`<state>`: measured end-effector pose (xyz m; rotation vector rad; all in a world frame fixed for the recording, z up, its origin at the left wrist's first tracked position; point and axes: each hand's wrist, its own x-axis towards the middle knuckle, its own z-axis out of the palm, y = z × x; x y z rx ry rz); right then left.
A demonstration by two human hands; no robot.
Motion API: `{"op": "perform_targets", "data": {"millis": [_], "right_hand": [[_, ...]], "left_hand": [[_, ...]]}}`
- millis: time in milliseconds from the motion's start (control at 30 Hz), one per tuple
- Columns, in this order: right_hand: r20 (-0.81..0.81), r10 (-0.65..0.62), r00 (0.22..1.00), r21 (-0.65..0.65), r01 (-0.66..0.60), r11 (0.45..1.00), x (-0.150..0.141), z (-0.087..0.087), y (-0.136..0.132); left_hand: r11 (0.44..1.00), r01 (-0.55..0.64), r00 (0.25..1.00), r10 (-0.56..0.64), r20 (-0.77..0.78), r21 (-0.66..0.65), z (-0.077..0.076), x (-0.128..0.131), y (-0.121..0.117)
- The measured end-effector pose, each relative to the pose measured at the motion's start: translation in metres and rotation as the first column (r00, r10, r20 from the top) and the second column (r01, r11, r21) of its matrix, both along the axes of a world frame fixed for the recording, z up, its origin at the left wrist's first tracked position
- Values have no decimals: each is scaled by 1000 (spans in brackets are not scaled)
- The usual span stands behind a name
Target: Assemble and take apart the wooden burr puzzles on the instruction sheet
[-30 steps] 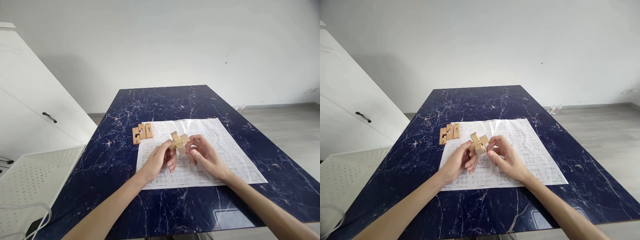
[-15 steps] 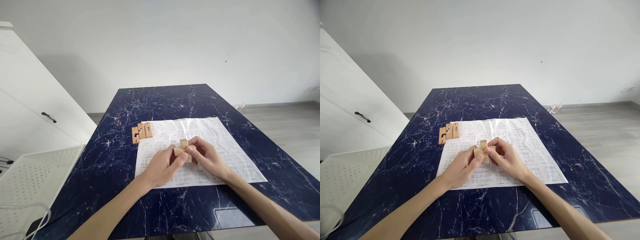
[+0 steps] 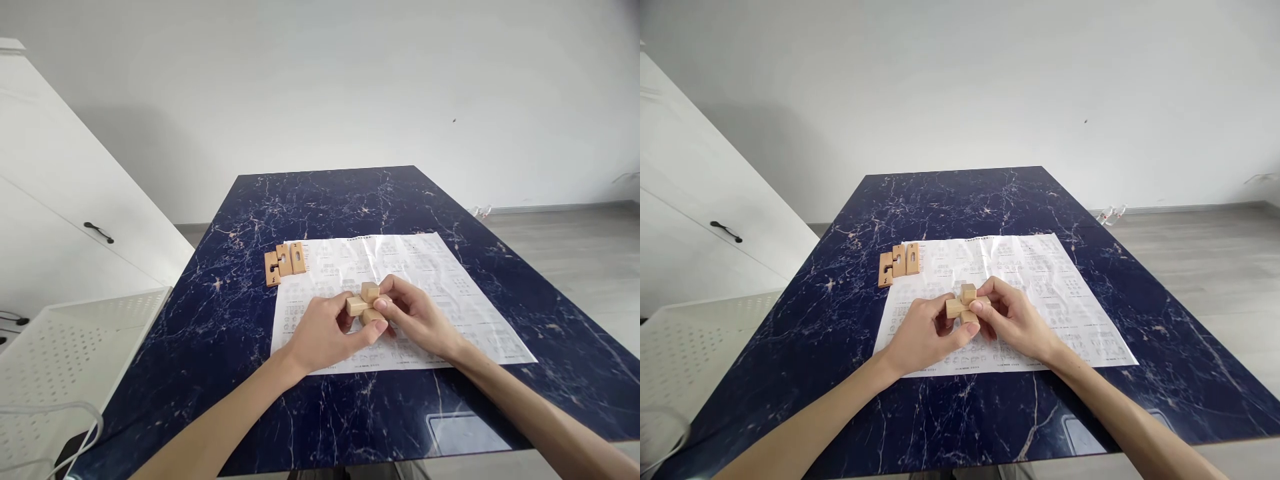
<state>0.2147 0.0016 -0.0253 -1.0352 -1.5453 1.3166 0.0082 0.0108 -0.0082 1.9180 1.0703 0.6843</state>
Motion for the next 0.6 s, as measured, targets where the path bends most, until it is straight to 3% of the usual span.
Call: {"op": "perform_targets", "data": {"millis": [167, 267, 367, 467, 600], "right_hand": [[-13, 22, 1000, 2, -22, 1000, -1, 2, -1], [-56, 19, 998, -22, -20, 1000, 0, 2, 0], [-128, 33, 991, -53, -40, 998, 3, -1, 2], [-91, 19, 996, -47, -23, 999, 5, -3, 3], [129, -130, 983, 20, 129, 992, 3, -4, 1]], "left_hand": [[1000, -4, 1000, 4, -26, 0, -2, -4, 4], [1000, -4, 999, 4, 49, -5, -1, -8, 8], [981, 145, 977, -121, 176, -129, 2, -8, 8], [933, 269, 931, -189, 311, -240, 4, -4, 6], [973, 119, 962, -63, 265, -199, 1, -2, 6]]}}
